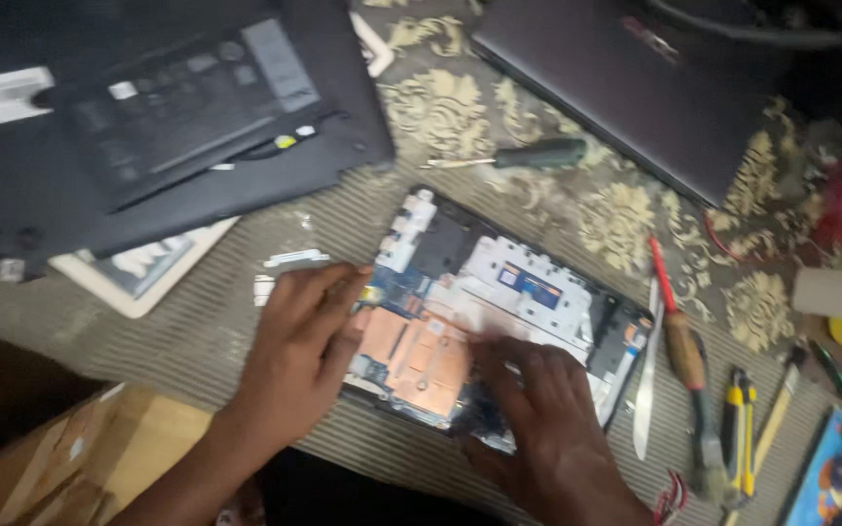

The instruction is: The person uses a red-handled screwdriver to unscrew and remove a metal bracket from the motherboard of a disassembled laptop. They then use their fingers to disconnect a ribbon cable from the motherboard.

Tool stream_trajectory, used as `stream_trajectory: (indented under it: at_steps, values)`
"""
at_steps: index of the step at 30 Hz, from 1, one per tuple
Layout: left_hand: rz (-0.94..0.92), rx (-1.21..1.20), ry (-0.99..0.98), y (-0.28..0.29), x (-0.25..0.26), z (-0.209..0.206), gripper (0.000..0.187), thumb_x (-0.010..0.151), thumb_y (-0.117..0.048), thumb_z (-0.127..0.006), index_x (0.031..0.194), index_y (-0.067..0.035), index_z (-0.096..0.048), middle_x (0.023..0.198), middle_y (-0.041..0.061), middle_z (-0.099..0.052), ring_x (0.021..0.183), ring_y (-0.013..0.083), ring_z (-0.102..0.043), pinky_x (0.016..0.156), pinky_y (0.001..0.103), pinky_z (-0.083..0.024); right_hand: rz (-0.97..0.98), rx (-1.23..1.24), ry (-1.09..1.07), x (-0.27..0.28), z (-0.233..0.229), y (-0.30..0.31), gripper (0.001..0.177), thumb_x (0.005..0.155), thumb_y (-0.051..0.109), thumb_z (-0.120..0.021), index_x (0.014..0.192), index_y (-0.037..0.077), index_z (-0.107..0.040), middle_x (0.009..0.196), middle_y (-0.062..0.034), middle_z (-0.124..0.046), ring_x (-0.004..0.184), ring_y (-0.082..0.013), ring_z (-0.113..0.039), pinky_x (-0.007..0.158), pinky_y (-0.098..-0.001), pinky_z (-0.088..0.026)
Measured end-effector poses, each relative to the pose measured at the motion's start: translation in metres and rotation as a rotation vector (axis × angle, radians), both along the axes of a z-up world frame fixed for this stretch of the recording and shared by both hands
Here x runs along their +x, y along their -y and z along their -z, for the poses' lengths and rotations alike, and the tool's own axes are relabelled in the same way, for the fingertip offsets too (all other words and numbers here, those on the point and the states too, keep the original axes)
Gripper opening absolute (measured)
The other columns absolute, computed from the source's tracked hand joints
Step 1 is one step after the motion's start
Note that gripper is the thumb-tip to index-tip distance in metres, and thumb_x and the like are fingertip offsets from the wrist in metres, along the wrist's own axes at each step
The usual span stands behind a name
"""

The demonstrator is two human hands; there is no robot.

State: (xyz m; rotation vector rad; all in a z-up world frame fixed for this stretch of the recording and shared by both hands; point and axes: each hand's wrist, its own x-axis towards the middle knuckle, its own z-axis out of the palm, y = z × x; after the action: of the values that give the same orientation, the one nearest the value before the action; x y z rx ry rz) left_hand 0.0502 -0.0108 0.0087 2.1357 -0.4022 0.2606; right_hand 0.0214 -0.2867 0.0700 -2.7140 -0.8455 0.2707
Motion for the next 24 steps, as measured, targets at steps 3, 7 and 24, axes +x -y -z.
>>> stream_trajectory:
  at_steps: [3, 7, 24]
  values:
    - [-0.017, 0.037, -0.003, 0.002, 0.0, -0.003, 0.036, 0.105, -0.015, -0.053, 0.135, 0.003, -0.059, 0.127, 0.018, -0.061, 0.113, 0.0369, -0.059, 0.101, 0.05, -0.045, 0.013, -0.021, -0.056, 0.006, -0.008, -0.002, 0.093, 0.07, 0.038, -0.091, 0.15, 0.012, -0.049, 0.139, -0.0143, -0.053, 0.121, -0.0374, -0.05, 0.109, -0.0517, -0.038]
    - [-0.003, 0.036, 0.006, 0.004, 0.0, -0.005, 0.037, 0.106, -0.015, -0.051, 0.135, 0.006, -0.06, 0.126, 0.02, -0.061, 0.112, 0.0384, -0.058, 0.099, 0.051, -0.046, -0.054, -0.031, -0.061, 0.007, -0.015, -0.002, 0.095, 0.076, 0.036, -0.087, 0.154, 0.008, -0.041, 0.143, -0.0175, -0.051, 0.13, -0.0354, -0.05, 0.113, -0.0534, -0.033]
    - [0.013, 0.008, 0.035, 0.002, -0.003, -0.001, 0.037, 0.104, -0.013, -0.052, 0.137, 0.005, -0.054, 0.128, 0.02, -0.06, 0.111, 0.0391, -0.055, 0.1, 0.052, -0.044, -0.079, 0.003, 0.015, -0.008, -0.001, -0.001, 0.103, 0.065, 0.024, -0.084, 0.155, 0.004, -0.037, 0.141, -0.0274, -0.043, 0.126, -0.0446, -0.051, 0.108, -0.0506, -0.045]
